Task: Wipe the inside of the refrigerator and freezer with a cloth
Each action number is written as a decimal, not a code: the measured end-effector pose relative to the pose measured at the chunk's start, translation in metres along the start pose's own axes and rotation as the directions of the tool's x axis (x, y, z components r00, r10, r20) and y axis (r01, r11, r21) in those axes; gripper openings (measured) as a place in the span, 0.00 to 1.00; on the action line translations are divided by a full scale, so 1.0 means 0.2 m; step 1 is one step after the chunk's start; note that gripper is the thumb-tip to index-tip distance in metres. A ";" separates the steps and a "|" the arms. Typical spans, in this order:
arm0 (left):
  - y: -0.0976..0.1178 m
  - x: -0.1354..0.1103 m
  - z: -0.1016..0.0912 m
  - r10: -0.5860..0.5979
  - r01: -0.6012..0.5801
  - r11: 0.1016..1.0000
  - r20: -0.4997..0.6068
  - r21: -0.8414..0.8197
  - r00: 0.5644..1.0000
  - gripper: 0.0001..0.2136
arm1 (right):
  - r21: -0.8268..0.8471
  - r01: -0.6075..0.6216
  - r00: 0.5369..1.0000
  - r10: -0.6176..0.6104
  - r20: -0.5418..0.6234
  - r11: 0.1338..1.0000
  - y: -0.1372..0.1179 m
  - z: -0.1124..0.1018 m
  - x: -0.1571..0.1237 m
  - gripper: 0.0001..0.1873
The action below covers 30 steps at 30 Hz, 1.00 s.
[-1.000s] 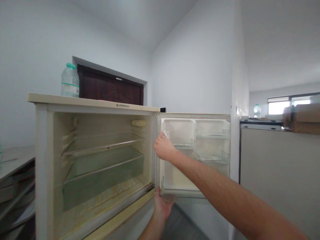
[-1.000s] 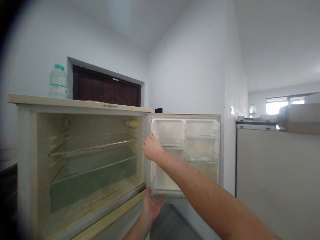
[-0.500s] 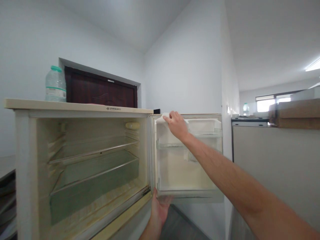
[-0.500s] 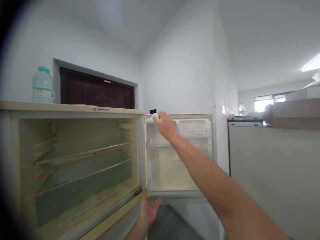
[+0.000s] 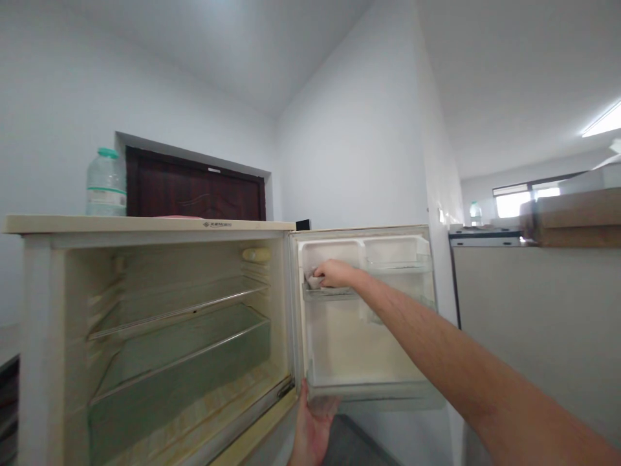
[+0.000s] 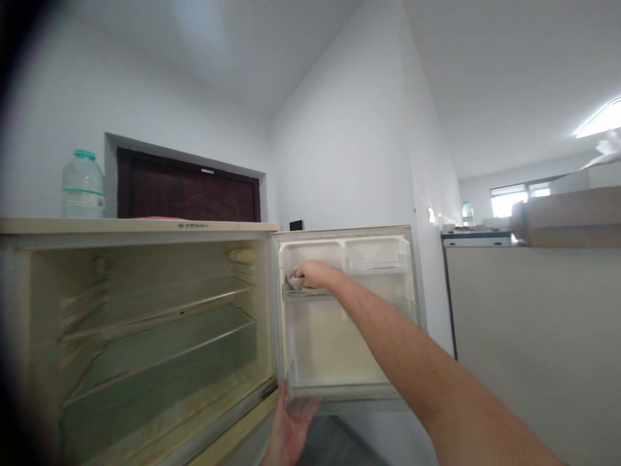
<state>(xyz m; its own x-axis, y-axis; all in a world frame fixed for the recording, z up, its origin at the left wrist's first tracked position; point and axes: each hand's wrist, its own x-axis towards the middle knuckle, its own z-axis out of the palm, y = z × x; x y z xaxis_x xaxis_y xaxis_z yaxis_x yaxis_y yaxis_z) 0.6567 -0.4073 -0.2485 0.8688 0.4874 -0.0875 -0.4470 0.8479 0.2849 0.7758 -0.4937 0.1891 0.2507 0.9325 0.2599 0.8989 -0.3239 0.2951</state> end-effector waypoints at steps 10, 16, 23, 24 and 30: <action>0.00 -0.03 0.05 0.012 -0.010 1.000 -0.097 0.022 0.995 0.22 | -0.300 -0.184 0.927 0.064 -0.369 0.936 0.07 -0.17 -0.22 0.19; -0.01 -0.02 0.04 0.019 -0.017 1.000 -0.070 0.026 0.997 0.18 | -0.153 -0.184 0.983 0.186 0.001 0.971 0.07 -0.09 -0.22 0.16; -0.01 0.00 0.01 0.042 -0.040 0.998 -0.040 0.046 0.998 0.17 | 0.216 -0.193 0.978 0.206 -0.042 0.957 0.01 -0.11 -0.13 0.23; -0.01 0.00 0.01 0.042 -0.040 0.998 -0.035 0.052 0.998 0.18 | 0.261 -0.162 0.980 0.186 -0.068 0.952 -0.02 -0.11 -0.12 0.23; 0.01 0.00 0.01 0.039 -0.037 0.997 -0.029 0.062 0.999 0.19 | 0.302 -0.008 0.995 -0.022 0.094 0.953 -0.07 -0.13 -0.15 0.19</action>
<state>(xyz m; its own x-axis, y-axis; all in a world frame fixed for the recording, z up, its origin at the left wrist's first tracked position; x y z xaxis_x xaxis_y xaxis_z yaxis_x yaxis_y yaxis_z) 0.6566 -0.4064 -0.2469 0.8442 0.5258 -0.1042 -0.4648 0.8148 0.3465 0.7457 -0.5217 0.2009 0.2638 0.9503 0.1656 0.9635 -0.2677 0.0012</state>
